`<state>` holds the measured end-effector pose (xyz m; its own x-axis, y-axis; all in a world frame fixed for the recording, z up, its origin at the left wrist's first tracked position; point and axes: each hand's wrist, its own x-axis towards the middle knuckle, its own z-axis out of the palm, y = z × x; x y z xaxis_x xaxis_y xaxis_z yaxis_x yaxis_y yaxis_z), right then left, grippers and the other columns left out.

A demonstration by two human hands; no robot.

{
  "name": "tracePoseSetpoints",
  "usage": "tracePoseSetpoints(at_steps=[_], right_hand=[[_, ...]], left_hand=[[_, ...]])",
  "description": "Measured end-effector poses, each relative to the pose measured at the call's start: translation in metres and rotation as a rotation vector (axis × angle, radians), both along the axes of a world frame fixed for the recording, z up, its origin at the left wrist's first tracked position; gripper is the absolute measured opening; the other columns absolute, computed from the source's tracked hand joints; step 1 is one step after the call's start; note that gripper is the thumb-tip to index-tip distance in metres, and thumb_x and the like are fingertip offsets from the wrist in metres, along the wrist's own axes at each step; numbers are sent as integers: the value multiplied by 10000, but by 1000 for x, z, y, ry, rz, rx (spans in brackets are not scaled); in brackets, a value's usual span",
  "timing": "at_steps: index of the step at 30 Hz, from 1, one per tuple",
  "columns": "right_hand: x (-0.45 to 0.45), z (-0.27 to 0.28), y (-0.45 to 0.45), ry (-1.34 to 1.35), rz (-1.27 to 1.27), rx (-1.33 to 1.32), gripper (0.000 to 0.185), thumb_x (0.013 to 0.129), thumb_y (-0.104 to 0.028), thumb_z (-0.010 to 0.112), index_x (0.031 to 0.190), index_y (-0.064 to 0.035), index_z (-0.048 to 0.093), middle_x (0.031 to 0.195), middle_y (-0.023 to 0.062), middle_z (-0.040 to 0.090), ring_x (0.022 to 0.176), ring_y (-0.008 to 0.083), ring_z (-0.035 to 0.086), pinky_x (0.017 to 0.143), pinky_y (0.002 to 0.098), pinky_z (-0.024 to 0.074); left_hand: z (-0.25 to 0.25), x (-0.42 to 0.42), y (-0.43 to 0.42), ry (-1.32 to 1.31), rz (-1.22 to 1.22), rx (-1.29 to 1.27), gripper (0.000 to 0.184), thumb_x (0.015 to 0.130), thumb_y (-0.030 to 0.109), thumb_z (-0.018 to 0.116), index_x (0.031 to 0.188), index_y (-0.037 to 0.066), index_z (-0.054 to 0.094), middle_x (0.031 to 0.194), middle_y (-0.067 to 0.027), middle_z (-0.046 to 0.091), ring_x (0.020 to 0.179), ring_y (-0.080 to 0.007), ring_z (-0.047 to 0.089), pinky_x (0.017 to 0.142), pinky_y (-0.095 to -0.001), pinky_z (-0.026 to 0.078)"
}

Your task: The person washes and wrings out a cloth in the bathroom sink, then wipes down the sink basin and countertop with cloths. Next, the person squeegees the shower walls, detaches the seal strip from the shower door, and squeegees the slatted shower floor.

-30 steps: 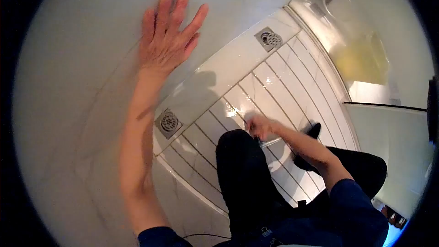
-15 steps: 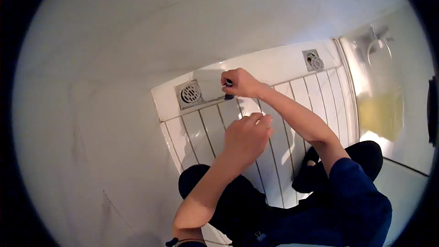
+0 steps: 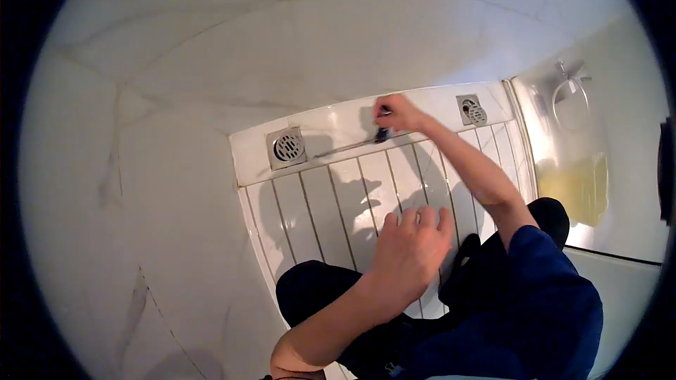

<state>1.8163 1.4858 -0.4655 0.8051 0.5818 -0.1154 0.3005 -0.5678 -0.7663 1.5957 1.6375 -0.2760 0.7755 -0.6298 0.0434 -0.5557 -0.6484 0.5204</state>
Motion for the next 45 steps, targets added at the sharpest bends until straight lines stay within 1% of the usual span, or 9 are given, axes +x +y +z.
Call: tracePoseSetpoints(at_steps=[1,14,17,20,27,32,36,41,45], right_hand=[[-3,-8,19,-12,62,-22,184,654,-168,685,772,-49,608,643,81,603,623,200,596,600,340,460],[34,-27,40,23,-332,8,130,736,-125,619,743,-6,569,527,79,540,371,171,555,345,285,443],[37,-39,35,-79,-407,-144,182,707,-186,644,802,-35,608,655,142,620,601,298,627,588,387,517],[42,-51,1,-450,-484,-241,165,703,-171,616,734,-9,598,589,142,596,502,259,611,523,370,504],[46,-31,-160,-363,-806,-577,188,661,-191,614,739,-23,644,697,193,631,718,339,634,698,415,512],[24,-5,-248,-404,-678,-588,178,746,-196,596,769,-23,630,635,125,632,429,209,600,452,303,509],[17,7,-194,-160,-603,-342,218,697,-206,635,776,-3,632,730,156,650,629,265,633,594,364,500],[17,-16,-112,-156,-570,-442,241,692,-219,623,819,-15,637,772,225,628,758,380,615,725,450,500],[28,-16,-186,-230,-728,-749,262,714,-260,639,818,-20,646,855,210,636,819,364,622,717,447,506]], left_hand=[[0,-1,-3,-5,0,21,440,768,292,631,1115,50,510,865,-105,540,824,-263,577,675,-372,458],[15,-2,1,96,29,70,450,795,292,607,1154,43,499,907,-121,549,850,-278,579,726,-392,462],[13,0,0,128,25,97,446,804,293,597,1157,42,495,911,-125,558,870,-280,581,744,-395,464],[12,-3,1,109,24,121,442,810,295,592,1158,42,489,909,-124,567,883,-282,582,753,-399,465],[9,-4,-3,98,-11,92,420,808,296,598,1124,38,495,899,-123,567,873,-276,583,747,-407,464],[9,-4,-15,69,-59,64,405,802,297,606,1095,34,511,891,-124,565,857,-273,583,735,-399,462],[12,-1,-32,46,-123,25,401,799,299,610,1085,36,516,888,-121,565,852,-275,585,731,-390,463],[12,0,-48,86,-153,27,413,804,302,605,1109,39,509,884,-117,563,864,-276,583,740,-382,461],[15,-2,-30,124,-92,60,411,812,296,597,1122,44,502,880,-120,556,884,-277,576,741,-383,459]])
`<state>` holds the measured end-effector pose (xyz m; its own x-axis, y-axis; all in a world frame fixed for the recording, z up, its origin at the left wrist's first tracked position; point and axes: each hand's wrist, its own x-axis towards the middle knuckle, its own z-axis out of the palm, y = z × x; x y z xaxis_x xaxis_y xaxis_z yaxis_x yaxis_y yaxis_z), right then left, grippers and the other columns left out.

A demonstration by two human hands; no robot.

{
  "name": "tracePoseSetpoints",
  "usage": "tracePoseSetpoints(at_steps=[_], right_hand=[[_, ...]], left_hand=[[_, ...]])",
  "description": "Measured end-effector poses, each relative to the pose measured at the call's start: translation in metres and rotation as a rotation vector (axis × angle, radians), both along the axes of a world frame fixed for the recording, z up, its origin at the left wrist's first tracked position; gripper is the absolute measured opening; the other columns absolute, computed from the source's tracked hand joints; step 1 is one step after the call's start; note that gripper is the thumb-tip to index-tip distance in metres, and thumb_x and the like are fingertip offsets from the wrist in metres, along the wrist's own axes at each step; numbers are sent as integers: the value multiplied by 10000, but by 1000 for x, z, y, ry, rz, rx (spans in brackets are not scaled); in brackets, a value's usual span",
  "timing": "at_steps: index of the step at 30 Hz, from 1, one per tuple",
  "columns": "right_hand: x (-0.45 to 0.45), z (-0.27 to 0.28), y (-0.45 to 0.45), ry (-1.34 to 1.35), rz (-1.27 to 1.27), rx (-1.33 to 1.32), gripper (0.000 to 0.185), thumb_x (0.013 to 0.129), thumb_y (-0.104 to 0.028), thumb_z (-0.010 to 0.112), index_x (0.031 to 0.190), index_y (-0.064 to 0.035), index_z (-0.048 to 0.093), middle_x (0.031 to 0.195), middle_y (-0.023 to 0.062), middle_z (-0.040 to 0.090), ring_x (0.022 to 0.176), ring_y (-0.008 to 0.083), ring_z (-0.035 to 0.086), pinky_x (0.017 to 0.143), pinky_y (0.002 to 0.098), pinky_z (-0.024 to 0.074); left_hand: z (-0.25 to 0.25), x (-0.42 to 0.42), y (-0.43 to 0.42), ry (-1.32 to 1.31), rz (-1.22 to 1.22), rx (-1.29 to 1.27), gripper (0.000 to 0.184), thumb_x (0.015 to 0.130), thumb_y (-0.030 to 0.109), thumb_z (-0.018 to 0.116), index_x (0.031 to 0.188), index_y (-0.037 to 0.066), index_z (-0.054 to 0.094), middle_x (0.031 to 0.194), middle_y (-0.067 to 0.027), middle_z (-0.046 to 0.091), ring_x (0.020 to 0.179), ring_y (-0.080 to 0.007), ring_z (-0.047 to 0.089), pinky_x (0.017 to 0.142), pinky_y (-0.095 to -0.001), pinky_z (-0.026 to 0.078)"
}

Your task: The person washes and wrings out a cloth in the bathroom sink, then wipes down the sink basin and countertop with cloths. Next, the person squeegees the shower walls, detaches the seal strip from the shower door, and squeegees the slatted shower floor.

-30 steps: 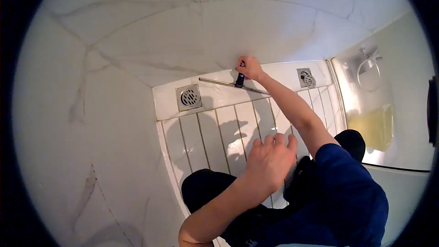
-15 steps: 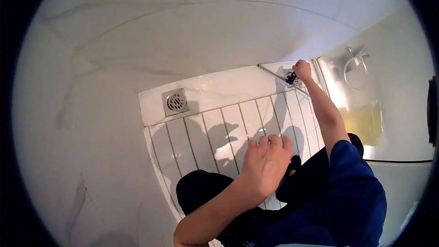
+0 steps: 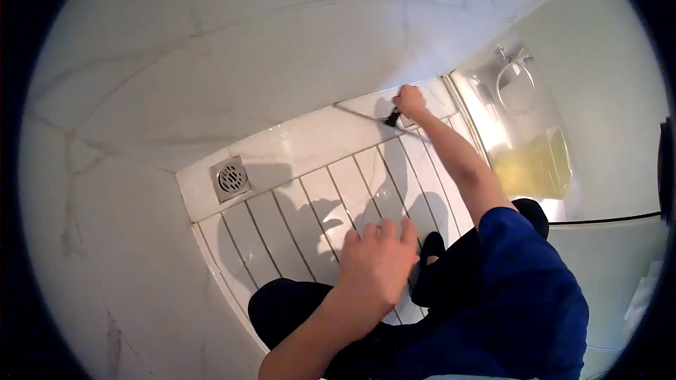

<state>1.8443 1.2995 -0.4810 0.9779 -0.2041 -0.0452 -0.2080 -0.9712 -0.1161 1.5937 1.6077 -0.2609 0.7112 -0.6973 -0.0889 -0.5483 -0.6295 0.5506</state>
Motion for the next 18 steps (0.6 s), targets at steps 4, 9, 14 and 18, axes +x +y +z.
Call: tracePoseSetpoints(at_steps=[4,9,14,18], right_hand=[[-29,12,-85,-66,-207,-98,318,711,-240,613,811,62,615,778,250,630,722,358,640,680,423,522],[-68,39,-119,42,-410,69,302,701,-233,603,761,62,625,697,205,635,542,285,632,550,363,525],[-66,7,-99,149,-124,90,406,690,-320,649,828,61,623,797,234,637,764,375,631,711,409,520],[-73,-10,-82,175,-286,129,413,703,-322,665,860,55,611,881,253,632,807,371,635,720,427,521]], left_hand=[[5,8,2,-22,-2,78,414,817,298,591,1130,44,496,895,-128,552,898,-283,568,740,-382,459],[5,8,-13,23,-89,36,425,818,300,591,1139,40,491,906,-131,548,872,-278,565,738,-382,450],[7,3,-28,-33,-120,-51,423,810,288,601,1136,44,486,913,-128,542,859,-276,568,766,-392,437],[12,-3,-39,24,-165,-11,441,806,291,606,1152,47,480,915,-128,537,857,-276,569,768,-392,435]])
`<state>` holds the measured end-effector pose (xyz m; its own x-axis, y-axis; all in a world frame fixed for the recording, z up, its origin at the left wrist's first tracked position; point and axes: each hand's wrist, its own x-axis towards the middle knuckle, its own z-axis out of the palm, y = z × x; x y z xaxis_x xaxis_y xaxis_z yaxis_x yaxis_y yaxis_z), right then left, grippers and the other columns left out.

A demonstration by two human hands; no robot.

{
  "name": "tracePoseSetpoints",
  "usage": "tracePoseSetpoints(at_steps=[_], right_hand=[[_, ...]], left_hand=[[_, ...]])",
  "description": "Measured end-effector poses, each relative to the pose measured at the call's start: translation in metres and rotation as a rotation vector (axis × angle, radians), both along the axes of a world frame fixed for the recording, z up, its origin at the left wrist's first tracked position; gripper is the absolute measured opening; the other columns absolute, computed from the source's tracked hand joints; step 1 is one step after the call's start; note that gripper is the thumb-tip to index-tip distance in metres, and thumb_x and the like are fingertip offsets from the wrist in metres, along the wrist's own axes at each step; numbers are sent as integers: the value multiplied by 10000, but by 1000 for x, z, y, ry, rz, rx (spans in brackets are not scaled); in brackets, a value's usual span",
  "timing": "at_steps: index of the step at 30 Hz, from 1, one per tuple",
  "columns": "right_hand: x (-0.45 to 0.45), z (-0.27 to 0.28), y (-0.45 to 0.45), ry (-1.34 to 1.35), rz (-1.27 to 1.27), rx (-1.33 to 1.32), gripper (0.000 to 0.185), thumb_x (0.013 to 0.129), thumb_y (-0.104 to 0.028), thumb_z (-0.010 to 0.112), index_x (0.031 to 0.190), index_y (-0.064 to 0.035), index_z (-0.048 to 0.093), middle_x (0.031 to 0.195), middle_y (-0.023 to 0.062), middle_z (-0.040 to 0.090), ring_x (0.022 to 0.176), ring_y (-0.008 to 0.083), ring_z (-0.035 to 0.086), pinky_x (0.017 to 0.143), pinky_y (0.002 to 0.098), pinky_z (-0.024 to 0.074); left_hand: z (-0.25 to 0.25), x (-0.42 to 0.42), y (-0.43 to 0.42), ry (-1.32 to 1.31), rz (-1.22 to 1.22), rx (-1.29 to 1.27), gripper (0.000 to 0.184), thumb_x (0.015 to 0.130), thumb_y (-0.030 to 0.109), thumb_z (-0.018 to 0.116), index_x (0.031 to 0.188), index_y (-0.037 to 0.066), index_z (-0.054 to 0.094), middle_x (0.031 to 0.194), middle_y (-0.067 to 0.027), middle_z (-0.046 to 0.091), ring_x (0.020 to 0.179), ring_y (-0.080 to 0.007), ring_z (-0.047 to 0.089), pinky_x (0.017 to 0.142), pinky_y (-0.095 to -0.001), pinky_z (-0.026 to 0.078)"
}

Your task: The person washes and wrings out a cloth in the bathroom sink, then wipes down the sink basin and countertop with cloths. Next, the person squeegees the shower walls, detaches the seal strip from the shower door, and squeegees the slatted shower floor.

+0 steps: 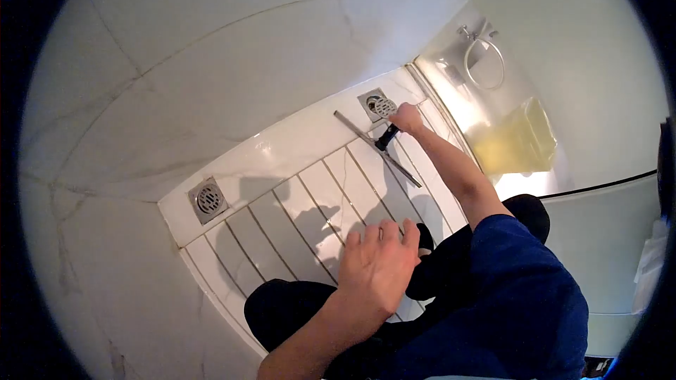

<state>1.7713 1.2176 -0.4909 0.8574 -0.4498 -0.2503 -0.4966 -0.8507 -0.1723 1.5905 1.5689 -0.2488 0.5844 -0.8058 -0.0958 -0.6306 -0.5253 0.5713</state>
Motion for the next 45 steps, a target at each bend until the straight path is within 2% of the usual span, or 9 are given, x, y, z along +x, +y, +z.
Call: tracePoseSetpoints(at_steps=[6,9,15,18,21,25,29,37,45], right_hand=[[-12,34,-45,90,-395,188,304,825,-246,503,844,43,599,692,188,629,458,198,598,447,324,513],[-17,12,-66,-81,-910,1142,282,837,-321,549,793,-44,538,609,155,578,351,104,491,272,218,382],[11,-25,75,-84,-769,1468,452,745,-496,675,955,-138,496,633,116,533,351,67,373,288,169,288],[5,-54,137,-17,-291,990,467,768,-519,629,841,-67,531,629,118,578,412,185,535,351,332,418],[-6,-53,140,-119,92,596,521,787,-502,571,1079,-71,583,809,179,648,744,322,633,708,396,502],[9,-46,73,-63,402,358,407,819,-465,555,1026,-124,639,770,120,642,691,267,619,644,386,483],[34,-16,-12,42,369,75,405,805,-535,508,1011,-214,643,887,98,658,822,311,622,728,432,488],[58,15,-105,-23,471,-230,421,843,-508,488,909,-123,645,786,114,645,772,318,626,665,436,499],[15,45,-109,-232,288,-189,340,869,-441,496,980,-136,599,760,128,633,663,334,610,587,438,473]], left_hand=[[4,-2,15,-36,42,20,461,804,300,609,1170,51,484,899,-124,533,840,-276,568,727,-382,447],[6,-3,17,-75,57,13,464,800,306,612,1168,52,489,892,-122,534,826,-277,571,723,-384,451],[-2,-4,14,-39,21,-9,471,780,312,627,1151,54,495,874,-107,533,802,-249,564,695,-371,439],[-8,-1,17,-44,79,55,497,773,319,636,1165,55,481,928,-127,547,851,-278,569,719,-393,450],[-11,3,20,-22,108,144,520,772,322,642,1182,54,467,982,-144,555,889,-308,572,753,-410,458],[-9,11,16,65,101,175,531,773,316,646,1196,56,458,996,-148,554,891,-318,569,762,-408,457],[-16,17,5,70,117,182,526,772,308,651,1195,54,467,1008,-163,560,905,-323,567,769,-410,462],[-38,37,0,164,173,288,527,770,292,658,1202,49,477,1028,-156,567,918,-322,566,776,-403,467],[-35,43,-2,165,183,267,529,774,282,655,1212,42,481,1043,-154,561,929,-318,559,783,-397,461]])
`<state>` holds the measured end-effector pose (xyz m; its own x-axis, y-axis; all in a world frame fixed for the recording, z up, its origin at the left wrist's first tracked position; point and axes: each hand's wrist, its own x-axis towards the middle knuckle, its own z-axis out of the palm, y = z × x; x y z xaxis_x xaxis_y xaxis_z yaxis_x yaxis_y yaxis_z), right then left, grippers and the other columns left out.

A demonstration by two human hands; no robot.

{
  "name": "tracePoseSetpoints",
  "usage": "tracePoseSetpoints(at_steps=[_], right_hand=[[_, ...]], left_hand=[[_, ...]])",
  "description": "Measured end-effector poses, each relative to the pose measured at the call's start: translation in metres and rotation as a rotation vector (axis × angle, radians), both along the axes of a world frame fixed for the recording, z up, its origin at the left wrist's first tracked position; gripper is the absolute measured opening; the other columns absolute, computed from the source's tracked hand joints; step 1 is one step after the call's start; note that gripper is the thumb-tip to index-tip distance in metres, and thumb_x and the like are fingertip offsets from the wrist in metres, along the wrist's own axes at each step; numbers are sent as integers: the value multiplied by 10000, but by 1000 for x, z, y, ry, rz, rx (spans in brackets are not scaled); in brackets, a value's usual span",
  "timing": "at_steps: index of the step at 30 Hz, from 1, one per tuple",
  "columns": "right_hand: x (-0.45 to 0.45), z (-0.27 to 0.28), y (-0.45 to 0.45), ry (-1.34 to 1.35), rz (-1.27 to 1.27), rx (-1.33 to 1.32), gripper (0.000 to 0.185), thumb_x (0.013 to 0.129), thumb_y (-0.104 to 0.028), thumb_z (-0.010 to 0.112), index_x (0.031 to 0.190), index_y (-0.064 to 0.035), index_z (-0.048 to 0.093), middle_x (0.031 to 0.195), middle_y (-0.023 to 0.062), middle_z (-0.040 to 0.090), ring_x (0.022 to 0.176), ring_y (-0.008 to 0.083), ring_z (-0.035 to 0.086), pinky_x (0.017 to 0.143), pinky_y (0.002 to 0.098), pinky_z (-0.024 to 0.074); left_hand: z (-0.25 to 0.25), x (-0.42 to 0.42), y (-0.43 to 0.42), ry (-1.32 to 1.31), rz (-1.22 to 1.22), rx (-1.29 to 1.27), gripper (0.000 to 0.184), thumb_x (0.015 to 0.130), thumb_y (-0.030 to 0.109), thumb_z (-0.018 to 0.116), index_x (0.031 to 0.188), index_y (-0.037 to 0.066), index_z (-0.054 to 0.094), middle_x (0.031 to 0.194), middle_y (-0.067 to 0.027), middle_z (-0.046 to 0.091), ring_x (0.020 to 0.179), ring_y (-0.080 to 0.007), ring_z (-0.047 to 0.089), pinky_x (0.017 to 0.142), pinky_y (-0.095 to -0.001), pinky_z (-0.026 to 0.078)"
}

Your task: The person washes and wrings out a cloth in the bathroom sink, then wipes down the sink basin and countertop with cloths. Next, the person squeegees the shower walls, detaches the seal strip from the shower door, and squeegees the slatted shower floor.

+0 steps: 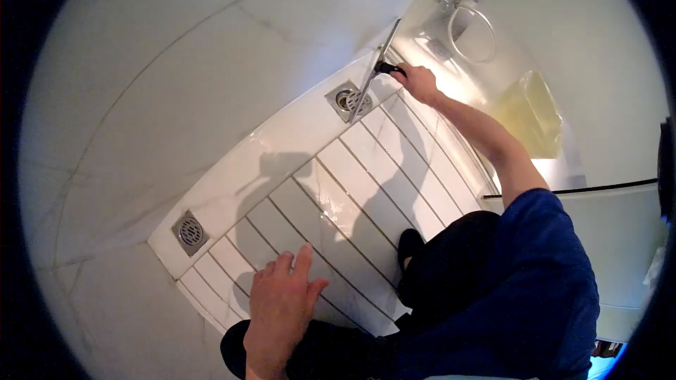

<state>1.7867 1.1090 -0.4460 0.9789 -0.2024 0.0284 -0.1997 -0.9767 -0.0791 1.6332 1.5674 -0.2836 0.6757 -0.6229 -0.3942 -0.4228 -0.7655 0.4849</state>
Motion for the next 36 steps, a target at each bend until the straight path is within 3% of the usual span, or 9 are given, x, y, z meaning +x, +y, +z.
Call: tracePoseSetpoints(at_steps=[3,8,23,25,27,28,29,34,36], right_hand=[[-34,2,11,-379,29,76,297,867,-392,527,1049,-161,570,752,126,630,650,323,608,575,434,468],[-70,15,16,-468,-25,-266,390,829,-370,592,1170,-194,526,687,64,532,503,241,536,443,355,427],[-40,-1,38,-580,-101,-220,314,840,-336,590,1108,-177,549,673,83,564,528,251,577,449,376,457],[-45,4,50,-787,-40,107,309,840,-296,604,1099,-137,550,767,125,624,582,288,587,515,379,463],[-59,10,72,-496,-156,495,255,884,-250,564,1049,-61,518,717,109,584,573,188,558,551,322,471],[-65,11,95,-437,-96,1041,229,914,-213,522,1043,-32,464,693,64,531,579,130,525,559,277,472],[-69,12,119,-374,-24,1239,205,927,-174,495,1056,-29,428,736,44,510,608,103,513,560,248,469],[-57,40,261,-280,363,1120,257,887,-102,522,1119,-32,436,764,57,536,663,131,537,594,267,474],[-36,47,330,-227,423,981,341,832,-167,589,1127,-56,458,815,147,580,682,255,581,618,368,471]], left_hand=[[5,-4,2,-1,0,1,532,777,288,649,1216,41,477,1047,-153,560,933,-317,558,792,-394,457],[10,-14,15,-34,-11,-13,545,779,300,645,1224,43,463,1047,-156,555,937,-318,555,795,-397,451],[10,-24,26,-70,22,-70,546,758,276,665,1213,49,466,1043,-160,552,940,-323,552,796,-403,447],[3,-26,32,-69,17,-102,539,764,282,656,1214,55,464,1047,-155,551,948,-321,552,793,-406,448],[4,-27,30,-63,-2,-84,531,773,294,642,1214,61,460,1038,-155,553,931,-323,558,779,-410,452],[7,-27,29,-56,-6,-70,527,778,300,635,1214,63,458,1034,-156,554,922,-325,560,771,-412,455],[8,-30,29,-82,-12,-70,525,781,304,630,1214,64,456,1020,-155,555,907,-325,564,762,-413,457],[16,-39,29,-176,-37,-164,514,784,306,625,1204,64,457,939,-155,558,841,-322,577,715,-408,467],[21,-36,38,-133,-21,-157,517,782,305,627,1204,62,455,911,-153,556,832,-316,578,708,-404,469]])
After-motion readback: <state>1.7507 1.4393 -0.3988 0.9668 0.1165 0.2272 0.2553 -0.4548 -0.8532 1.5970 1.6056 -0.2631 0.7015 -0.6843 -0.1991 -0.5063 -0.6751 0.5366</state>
